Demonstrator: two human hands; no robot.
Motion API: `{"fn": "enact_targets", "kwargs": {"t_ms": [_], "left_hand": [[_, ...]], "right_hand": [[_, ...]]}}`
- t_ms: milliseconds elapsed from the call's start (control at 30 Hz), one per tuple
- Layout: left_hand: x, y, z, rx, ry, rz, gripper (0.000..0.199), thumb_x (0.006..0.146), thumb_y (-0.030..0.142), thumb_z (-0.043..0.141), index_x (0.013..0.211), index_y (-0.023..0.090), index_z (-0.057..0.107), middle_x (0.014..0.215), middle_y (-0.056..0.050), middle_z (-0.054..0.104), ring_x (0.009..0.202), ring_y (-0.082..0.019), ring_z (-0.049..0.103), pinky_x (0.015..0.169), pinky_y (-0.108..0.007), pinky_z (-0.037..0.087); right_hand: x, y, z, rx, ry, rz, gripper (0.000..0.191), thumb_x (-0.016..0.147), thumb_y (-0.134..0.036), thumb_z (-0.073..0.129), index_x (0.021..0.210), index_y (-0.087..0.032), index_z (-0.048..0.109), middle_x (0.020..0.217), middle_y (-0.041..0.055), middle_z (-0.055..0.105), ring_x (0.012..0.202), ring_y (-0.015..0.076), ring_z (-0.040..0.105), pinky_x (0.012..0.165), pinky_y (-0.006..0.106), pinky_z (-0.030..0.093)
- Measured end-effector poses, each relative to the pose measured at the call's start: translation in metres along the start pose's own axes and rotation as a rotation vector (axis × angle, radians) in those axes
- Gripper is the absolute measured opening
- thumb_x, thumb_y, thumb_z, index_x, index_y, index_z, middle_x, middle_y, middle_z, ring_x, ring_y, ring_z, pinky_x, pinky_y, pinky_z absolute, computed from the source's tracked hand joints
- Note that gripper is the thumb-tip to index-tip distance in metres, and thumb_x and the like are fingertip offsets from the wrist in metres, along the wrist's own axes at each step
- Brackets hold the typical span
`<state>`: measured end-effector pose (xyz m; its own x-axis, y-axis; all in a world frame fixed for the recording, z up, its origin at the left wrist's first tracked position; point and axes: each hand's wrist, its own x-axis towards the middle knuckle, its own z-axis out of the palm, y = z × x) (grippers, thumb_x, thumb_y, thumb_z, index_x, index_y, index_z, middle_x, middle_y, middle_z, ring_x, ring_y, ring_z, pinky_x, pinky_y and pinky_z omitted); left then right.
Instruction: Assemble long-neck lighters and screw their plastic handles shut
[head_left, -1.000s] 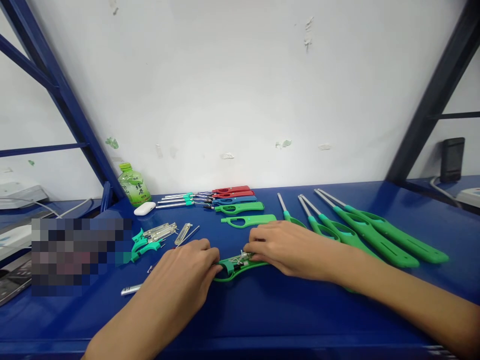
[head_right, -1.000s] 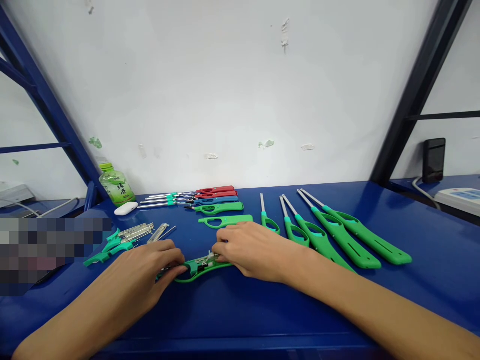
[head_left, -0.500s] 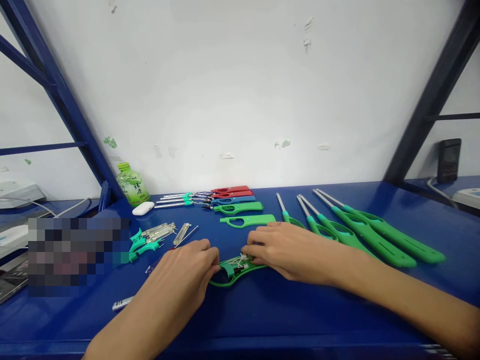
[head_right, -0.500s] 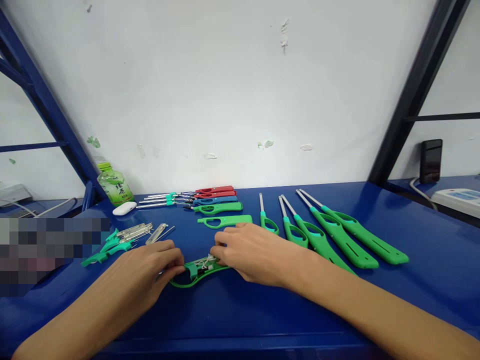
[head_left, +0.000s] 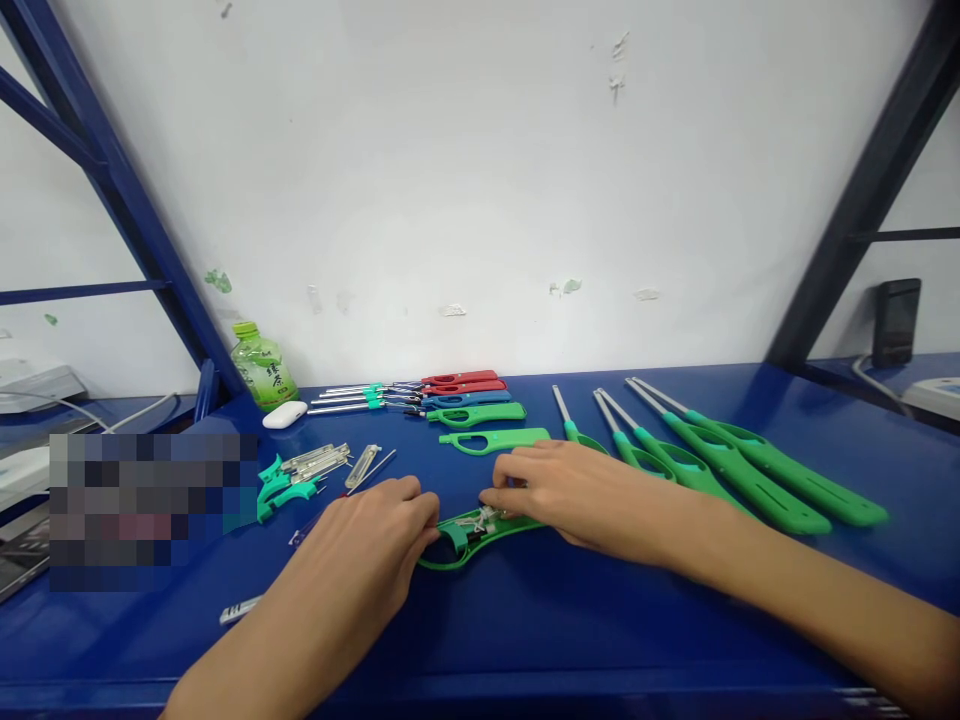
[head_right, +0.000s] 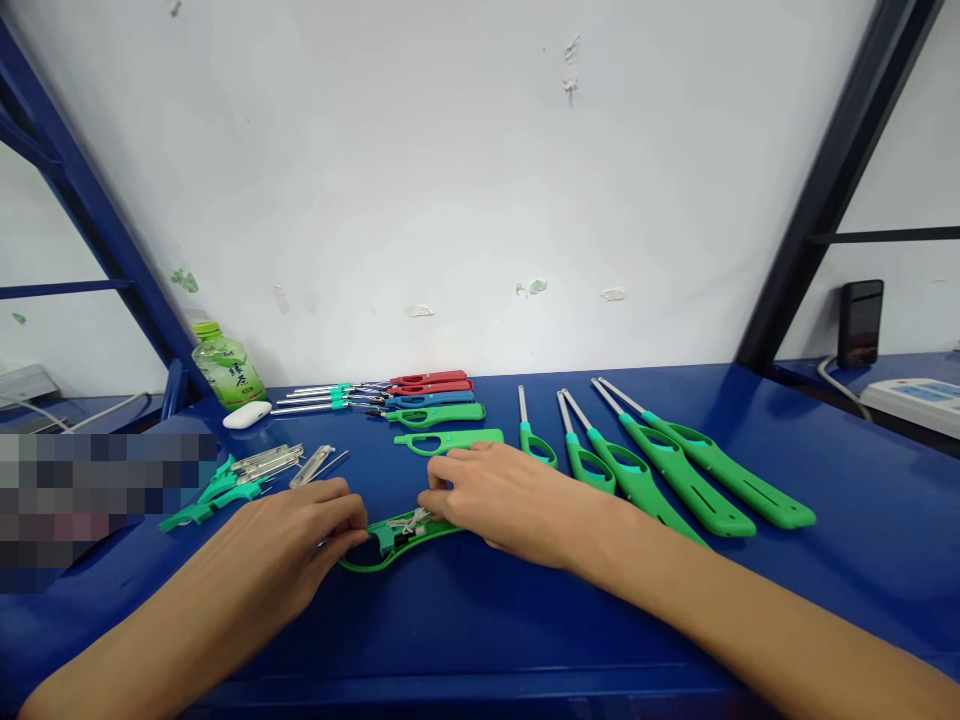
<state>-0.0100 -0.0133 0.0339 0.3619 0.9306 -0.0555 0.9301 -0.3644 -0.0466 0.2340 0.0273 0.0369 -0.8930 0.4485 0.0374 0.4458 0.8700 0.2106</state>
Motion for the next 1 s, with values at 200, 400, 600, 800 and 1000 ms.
{"fn": "enact_targets", "kwargs": {"t_ms": [200,400,600,800,1000], "left_hand": [[0.000,0.000,0.000,-0.009,-0.008,0.001,0.021,0.105,0.018,0.049,0.093,0.021,0.066,0.100,-0.006,0.068,0.093,-0.027,0.071,0.080,-0.038,0.048],[0.001,0.000,0.000,-0.006,0.008,0.002,0.023,0.105,0.019,0.048,0.092,0.021,0.067,0.100,-0.006,0.068,0.092,-0.027,0.072,0.079,-0.037,0.047],[-0.001,-0.001,0.000,-0.003,0.029,0.008,0.024,0.104,0.018,0.049,0.093,0.022,0.069,0.099,-0.006,0.069,0.090,-0.025,0.071,0.077,-0.035,0.047],[-0.002,-0.004,0.007,-0.086,0.128,0.072,0.022,0.099,0.015,0.054,0.112,0.026,0.070,0.110,-0.006,0.067,0.100,-0.026,0.067,0.084,-0.036,0.050],[-0.005,-0.005,0.013,-0.246,0.138,0.276,0.040,0.099,0.005,0.040,0.115,0.028,0.068,0.123,-0.005,0.061,0.108,-0.021,0.060,0.089,-0.033,0.048]], "right_hand": [[0.002,0.000,0.003,0.015,0.045,-0.020,0.050,0.086,0.005,0.061,0.131,-0.017,0.065,0.114,0.0089,0.067,0.099,0.0239,0.065,0.082,0.034,0.047],[0.003,-0.003,0.000,0.021,0.007,0.006,0.042,0.089,0.003,0.057,0.123,-0.017,0.068,0.114,0.0083,0.067,0.097,0.0232,0.062,0.082,0.034,0.045],[0.001,-0.003,-0.003,0.073,0.001,0.016,0.053,0.081,0.008,0.056,0.125,-0.019,0.068,0.115,0.0067,0.066,0.099,0.0228,0.061,0.079,0.034,0.043],[0.000,-0.001,-0.001,0.114,0.010,0.026,0.044,0.084,0.005,0.057,0.119,-0.019,0.070,0.110,0.0065,0.065,0.092,0.0206,0.060,0.073,0.031,0.039],[0.000,0.000,-0.001,0.159,0.021,0.041,0.041,0.087,0.004,0.055,0.115,-0.020,0.072,0.105,0.0056,0.064,0.088,0.0198,0.060,0.071,0.030,0.039]]}}
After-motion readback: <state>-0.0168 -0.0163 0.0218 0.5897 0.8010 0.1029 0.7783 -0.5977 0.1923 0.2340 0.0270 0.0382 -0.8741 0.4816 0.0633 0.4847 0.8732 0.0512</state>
